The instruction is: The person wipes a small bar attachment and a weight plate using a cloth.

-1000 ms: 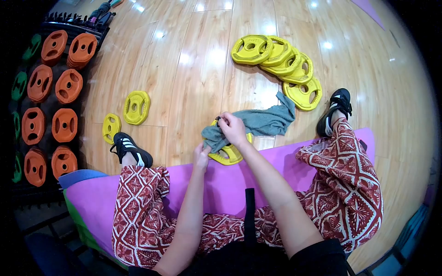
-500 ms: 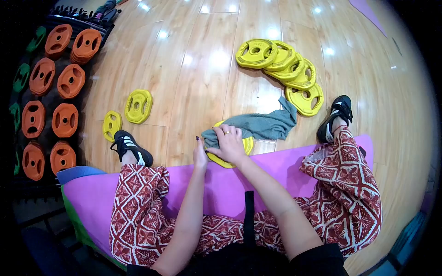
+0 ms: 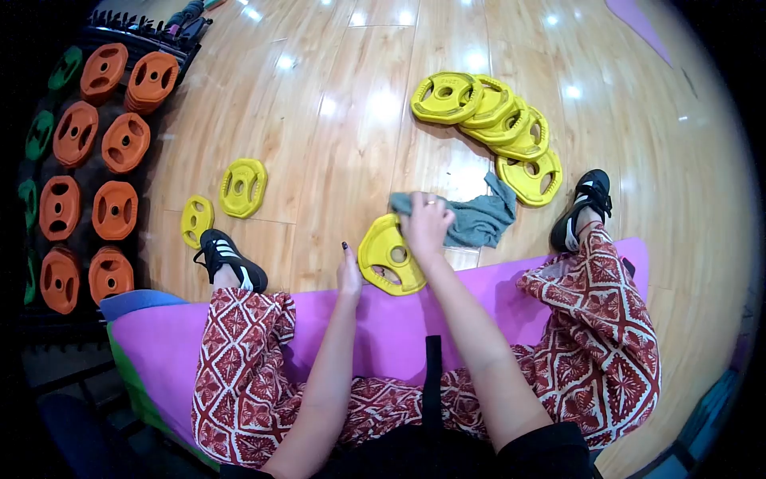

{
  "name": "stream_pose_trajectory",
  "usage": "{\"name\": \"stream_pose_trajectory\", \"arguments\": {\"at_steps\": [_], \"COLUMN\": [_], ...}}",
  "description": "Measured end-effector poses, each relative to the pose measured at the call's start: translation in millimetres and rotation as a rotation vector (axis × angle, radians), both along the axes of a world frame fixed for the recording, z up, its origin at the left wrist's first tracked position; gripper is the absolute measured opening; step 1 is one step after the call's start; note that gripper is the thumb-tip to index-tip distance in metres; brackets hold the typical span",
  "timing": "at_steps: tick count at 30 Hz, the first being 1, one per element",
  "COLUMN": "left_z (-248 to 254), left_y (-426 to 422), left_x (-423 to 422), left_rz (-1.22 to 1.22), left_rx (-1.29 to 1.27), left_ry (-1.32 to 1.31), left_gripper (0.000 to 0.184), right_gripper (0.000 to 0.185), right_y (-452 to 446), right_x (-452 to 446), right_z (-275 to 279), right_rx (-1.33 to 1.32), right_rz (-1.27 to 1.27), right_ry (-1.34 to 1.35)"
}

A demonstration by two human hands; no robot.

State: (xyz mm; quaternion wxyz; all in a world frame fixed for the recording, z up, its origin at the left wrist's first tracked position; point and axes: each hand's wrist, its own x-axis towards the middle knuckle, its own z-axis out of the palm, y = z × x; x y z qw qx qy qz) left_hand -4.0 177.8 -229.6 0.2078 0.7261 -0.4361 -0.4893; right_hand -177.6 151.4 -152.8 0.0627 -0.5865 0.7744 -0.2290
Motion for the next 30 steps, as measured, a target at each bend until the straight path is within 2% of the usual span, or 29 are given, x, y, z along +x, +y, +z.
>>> {"name": "stream_pose_trajectory", "arguments": {"at_steps": [2, 4, 6, 7, 10, 12, 15, 19, 21, 23, 25, 26, 27, 30], "left_z": [22.5, 16.9, 2.1, 0.2, 12.4, 30.3, 40.9, 31.6, 5.2, -8.1, -0.2, 3.8, 7.3, 10.2], "left_y": [-0.5, 0.0, -0.7, -0.5, 0.2, 0.4, -2.0, 0.7, 4.7, 5.3, 4.3, 5.2, 5.1, 6.0], "left_x": [-6.6, -6.9, -5.1, -5.2, -6.6, -9.2, -9.7, -4.7, 0.0, 3.4, 0.0, -1.7, -4.1, -8.5], "left_rz": [0.018, 0.036, 0.107, 0.11, 0.063, -0.059, -0.03, -0.087, -0.062, -0.07, -0.076, -0.04, -0.002, 0.032], "left_rx": [0.006, 0.012, 0.055, 0.055, 0.023, -0.1, 0.035, 0.019, -0.074, -0.052, -0.035, -0.042, -0.053, -0.077], "left_ry": [0.008, 0.013, 0.181, 0.184, 0.137, -0.015, 0.072, 0.042, 0.207, 0.261, 0.319, 0.453, 0.588, 0.601], "left_gripper": [0.072, 0.076, 0.073, 0.073, 0.065, 0.049, 0.047, 0.042, 0.036, 0.034, 0.033, 0.031, 0.03, 0.028], "right_gripper": [0.038, 0.038, 0.039, 0.038, 0.035, 0.034, 0.033, 0.033, 0.033, 0.034, 0.036, 0.038, 0.036, 0.031], "right_y": [-5.0, -3.3, -1.6, 0.0, -0.7, -2.4, -4.5, -3.0, -1.3, -0.4, 1.3, 1.7, 0.9, 2.4], "right_x": [-21.4, -30.5, -32.6, -30.7, -25.1, -24.7, -25.9, -25.0, -23.1, -24.0, -19.4, -16.7, -15.9, -13.3], "right_z": [-13.1, -14.1, -13.9, -13.3, -11.4, -14.6, -15.8, -15.5, -15.2, -13.7, -8.6, -5.7, 2.1, 4.6], "right_rx": [-0.001, 0.003, 0.009, -0.001, 0.017, -0.007, 0.007, 0.044, 0.041, 0.079, 0.0, -0.078, -0.019, -0.044], "right_rz": [-0.212, -0.178, -0.144, -0.148, -0.161, -0.193, -0.203, -0.18, -0.164, -0.141, -0.155, -0.171, -0.209, -0.18], "right_ry": [-0.124, -0.157, -0.189, -0.207, -0.252, -0.31, -0.327, -0.286, -0.275, -0.238, -0.269, -0.304, -0.429, -0.344]}}
